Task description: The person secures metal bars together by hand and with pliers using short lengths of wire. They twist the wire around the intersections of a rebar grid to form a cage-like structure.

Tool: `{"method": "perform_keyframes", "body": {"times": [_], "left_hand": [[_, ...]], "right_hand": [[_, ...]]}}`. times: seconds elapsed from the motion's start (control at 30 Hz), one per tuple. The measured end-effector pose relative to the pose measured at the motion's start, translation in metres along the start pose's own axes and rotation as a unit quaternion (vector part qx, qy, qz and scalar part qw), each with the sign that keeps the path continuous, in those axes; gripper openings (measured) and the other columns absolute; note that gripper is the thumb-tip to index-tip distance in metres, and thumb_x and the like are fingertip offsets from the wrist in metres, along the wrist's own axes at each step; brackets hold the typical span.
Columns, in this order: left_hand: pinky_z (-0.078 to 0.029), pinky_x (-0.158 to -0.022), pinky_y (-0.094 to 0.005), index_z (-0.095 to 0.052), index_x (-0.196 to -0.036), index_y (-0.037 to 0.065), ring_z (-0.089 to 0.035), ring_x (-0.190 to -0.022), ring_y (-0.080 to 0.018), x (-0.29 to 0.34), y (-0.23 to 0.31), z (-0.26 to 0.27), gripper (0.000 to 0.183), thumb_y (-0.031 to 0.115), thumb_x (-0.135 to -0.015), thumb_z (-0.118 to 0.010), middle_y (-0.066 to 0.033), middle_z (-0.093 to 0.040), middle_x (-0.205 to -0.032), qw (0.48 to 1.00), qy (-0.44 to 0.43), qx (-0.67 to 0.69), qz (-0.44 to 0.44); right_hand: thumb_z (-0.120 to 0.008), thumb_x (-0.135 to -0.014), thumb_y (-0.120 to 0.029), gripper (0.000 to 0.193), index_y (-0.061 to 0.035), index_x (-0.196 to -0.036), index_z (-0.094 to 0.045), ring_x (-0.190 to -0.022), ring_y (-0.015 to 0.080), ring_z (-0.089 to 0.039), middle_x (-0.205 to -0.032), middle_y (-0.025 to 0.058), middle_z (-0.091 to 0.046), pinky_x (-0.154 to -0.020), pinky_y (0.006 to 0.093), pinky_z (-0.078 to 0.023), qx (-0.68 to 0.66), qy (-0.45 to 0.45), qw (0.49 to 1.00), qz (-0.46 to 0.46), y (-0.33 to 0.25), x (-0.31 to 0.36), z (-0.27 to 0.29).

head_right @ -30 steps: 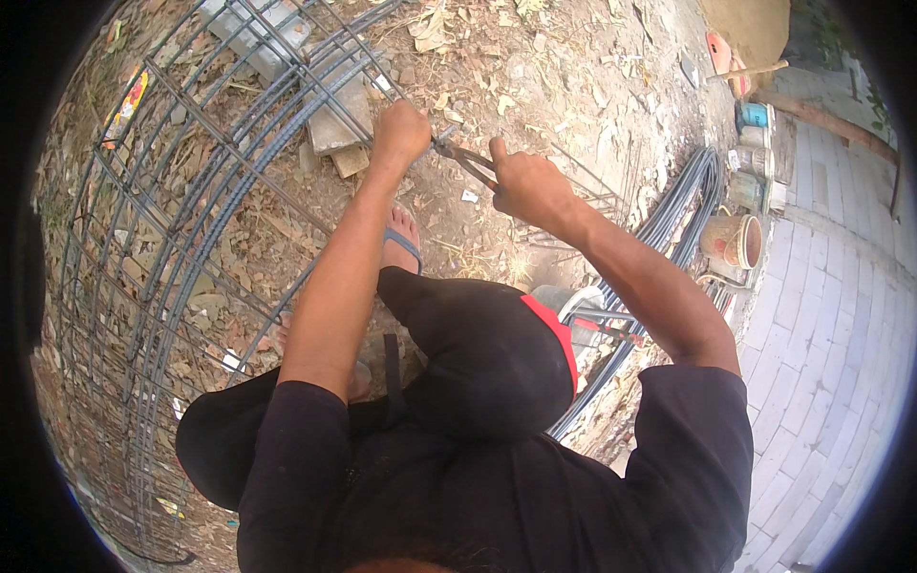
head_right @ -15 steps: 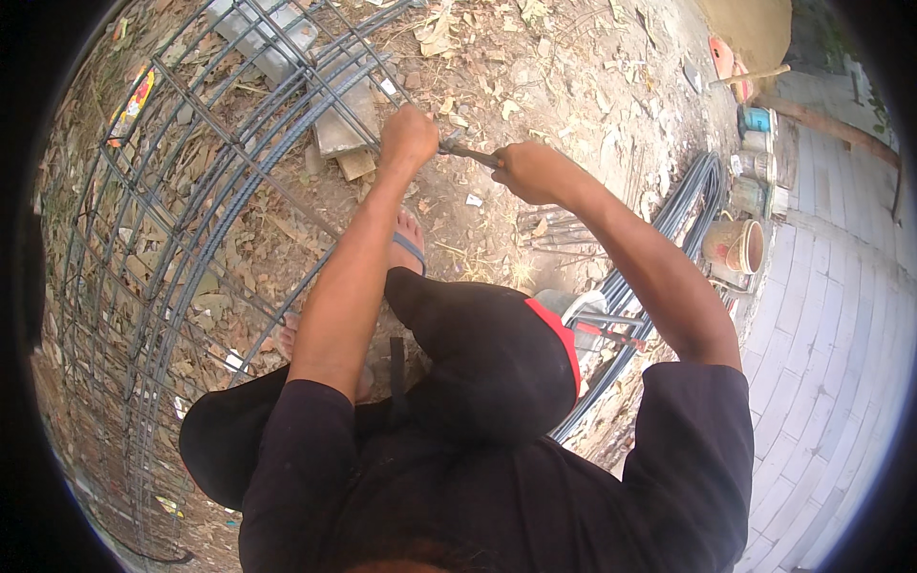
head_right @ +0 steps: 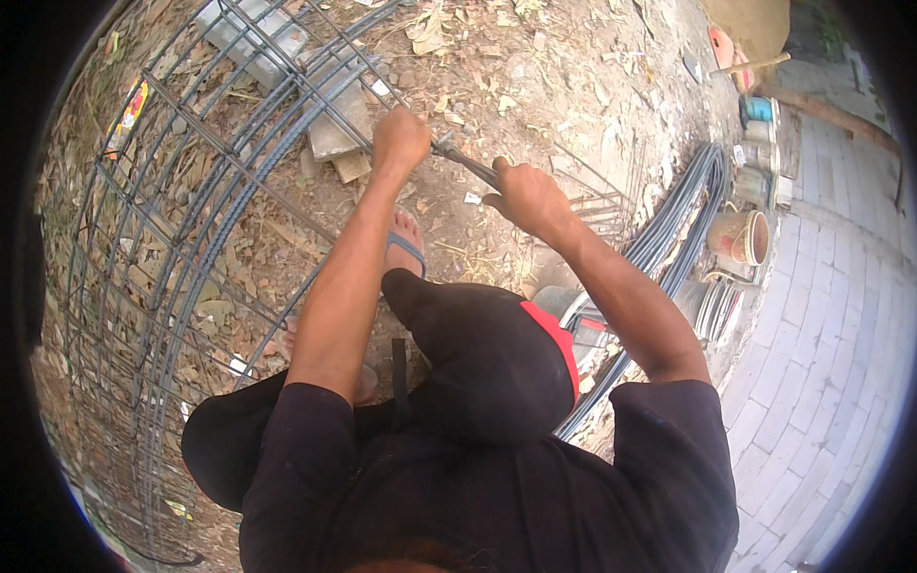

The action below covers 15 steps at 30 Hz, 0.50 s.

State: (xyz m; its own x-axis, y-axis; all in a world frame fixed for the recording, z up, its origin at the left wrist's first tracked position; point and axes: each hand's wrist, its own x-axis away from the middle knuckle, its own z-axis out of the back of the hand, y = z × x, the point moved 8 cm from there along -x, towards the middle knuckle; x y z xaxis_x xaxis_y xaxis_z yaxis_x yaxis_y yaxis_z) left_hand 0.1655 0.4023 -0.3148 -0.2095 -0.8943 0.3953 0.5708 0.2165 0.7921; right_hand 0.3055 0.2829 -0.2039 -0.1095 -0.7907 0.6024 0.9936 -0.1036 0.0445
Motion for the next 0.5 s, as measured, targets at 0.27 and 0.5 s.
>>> {"method": "perform_keyframes", "body": {"times": [0.27,0.5], "left_hand": [[-0.056,-0.087,-0.0507,-0.071,-0.092,-0.010,-0.071,-0.096,-0.0478,0.000,0.004,0.005,0.026,0.014,-0.085,-0.063,-0.0348,-0.071,-0.096,1.000,-0.003,0.013,-0.020],[-0.056,-0.086,-0.0515,-0.072,-0.090,-0.009,-0.071,-0.093,-0.0471,0.001,0.005,0.006,0.024,0.013,-0.086,-0.063,-0.0339,-0.071,-0.094,1.000,0.014,0.000,-0.028]], "right_hand": [[-0.054,-0.093,-0.004,0.027,0.0028,-0.119,-0.055,-0.093,0.0342,-0.068,-0.095,0.0189,-0.067,-0.083,0.0466,-0.055,0.215,0.078,0.964,0.136,-0.021,0.005,0.054],[-0.052,-0.097,-0.010,0.053,0.0069,-0.147,-0.044,-0.099,0.0238,-0.064,-0.113,0.0134,-0.066,-0.089,0.0391,-0.055,0.419,0.088,0.883,0.190,-0.035,0.003,0.062]]}}
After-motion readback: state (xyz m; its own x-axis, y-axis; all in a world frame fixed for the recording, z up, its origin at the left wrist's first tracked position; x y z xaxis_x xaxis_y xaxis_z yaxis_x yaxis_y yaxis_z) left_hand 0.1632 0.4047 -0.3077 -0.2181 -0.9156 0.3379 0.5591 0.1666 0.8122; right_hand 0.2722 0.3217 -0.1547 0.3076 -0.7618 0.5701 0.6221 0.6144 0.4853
